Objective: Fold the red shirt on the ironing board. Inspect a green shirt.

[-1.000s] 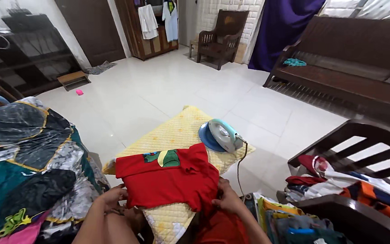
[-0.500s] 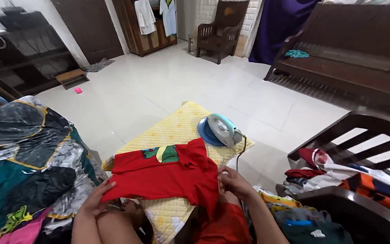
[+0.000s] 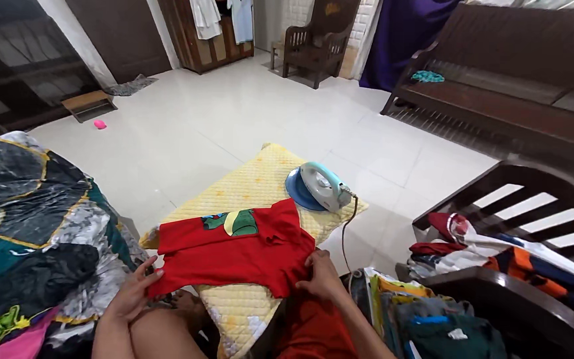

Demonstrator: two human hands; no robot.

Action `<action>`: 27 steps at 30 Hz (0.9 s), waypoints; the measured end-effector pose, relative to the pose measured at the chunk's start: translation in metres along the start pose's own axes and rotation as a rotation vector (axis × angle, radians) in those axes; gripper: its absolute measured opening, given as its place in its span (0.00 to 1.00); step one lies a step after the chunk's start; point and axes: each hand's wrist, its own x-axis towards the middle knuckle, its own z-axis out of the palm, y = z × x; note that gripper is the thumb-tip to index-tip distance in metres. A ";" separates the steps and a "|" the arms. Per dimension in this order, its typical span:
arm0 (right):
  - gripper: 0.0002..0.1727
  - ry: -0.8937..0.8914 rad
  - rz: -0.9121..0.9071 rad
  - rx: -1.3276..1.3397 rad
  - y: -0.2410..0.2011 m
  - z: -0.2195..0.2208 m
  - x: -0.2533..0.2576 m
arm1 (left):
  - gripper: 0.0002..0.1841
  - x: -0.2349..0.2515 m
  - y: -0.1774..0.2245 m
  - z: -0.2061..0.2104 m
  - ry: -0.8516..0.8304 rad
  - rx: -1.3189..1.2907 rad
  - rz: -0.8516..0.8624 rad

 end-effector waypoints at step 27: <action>0.16 0.508 -0.412 0.068 -0.054 -0.025 0.033 | 0.26 0.024 0.015 0.021 0.425 0.376 0.191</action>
